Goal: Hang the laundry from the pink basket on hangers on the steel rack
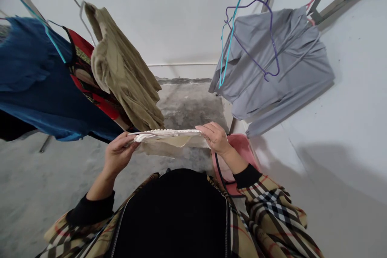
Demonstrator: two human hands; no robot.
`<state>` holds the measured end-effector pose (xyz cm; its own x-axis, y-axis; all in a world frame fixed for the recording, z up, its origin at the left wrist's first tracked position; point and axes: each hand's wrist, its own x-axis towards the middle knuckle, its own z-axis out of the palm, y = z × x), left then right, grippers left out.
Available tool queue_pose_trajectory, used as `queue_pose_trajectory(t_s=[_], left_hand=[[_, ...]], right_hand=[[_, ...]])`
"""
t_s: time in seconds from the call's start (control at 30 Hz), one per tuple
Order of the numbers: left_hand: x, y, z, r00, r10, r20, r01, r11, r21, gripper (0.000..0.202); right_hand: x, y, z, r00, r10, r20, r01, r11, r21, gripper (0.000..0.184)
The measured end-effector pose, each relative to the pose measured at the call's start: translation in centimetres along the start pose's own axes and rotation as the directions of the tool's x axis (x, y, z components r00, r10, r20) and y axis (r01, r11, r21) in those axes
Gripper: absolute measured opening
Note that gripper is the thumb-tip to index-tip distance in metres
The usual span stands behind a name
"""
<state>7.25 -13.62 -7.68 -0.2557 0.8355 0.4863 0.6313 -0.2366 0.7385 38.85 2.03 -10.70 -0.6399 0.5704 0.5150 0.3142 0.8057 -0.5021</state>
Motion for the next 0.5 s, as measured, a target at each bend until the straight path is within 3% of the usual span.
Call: queue_pose_trajectory(t_s=[0.1,0.17,0.27,0.37,0.5], left_hand=[[0.1,-0.3,-0.3,0.994,0.057,0.090,-0.053,0.998,-0.045,0.012],[0.1,-0.7,0.0,0.984,0.085,0.155,-0.078,0.995,-0.056,0.013],[0.4,-1.2,0.7,0.981,0.098,0.167,-0.094,0.995,-0.032,0.015],[0.8,-1.5,0.6,0.984,0.082,0.160,-0.080,0.997,-0.018,0.018],[0.8,-2.8,-0.9,0.993,0.000,0.117,-0.001,1.000,0.003,0.017]], right_hand=[[0.4,-1.2,-0.1,0.999,-0.047,0.022,0.046,0.998,0.035,0.034],[0.9,-2.7,0.1,0.991,-0.050,0.120,0.046,0.998,0.035,0.035],[1.8,-5.1,0.2,0.967,-0.030,0.255,0.008,0.996,0.086,0.036],[2.5,-6.6,-0.5,0.960,0.078,0.269,-0.120,0.982,0.145,0.034],[2.4,-6.4,-2.4,0.959,0.179,0.219,-0.213,0.966,0.143,0.033]])
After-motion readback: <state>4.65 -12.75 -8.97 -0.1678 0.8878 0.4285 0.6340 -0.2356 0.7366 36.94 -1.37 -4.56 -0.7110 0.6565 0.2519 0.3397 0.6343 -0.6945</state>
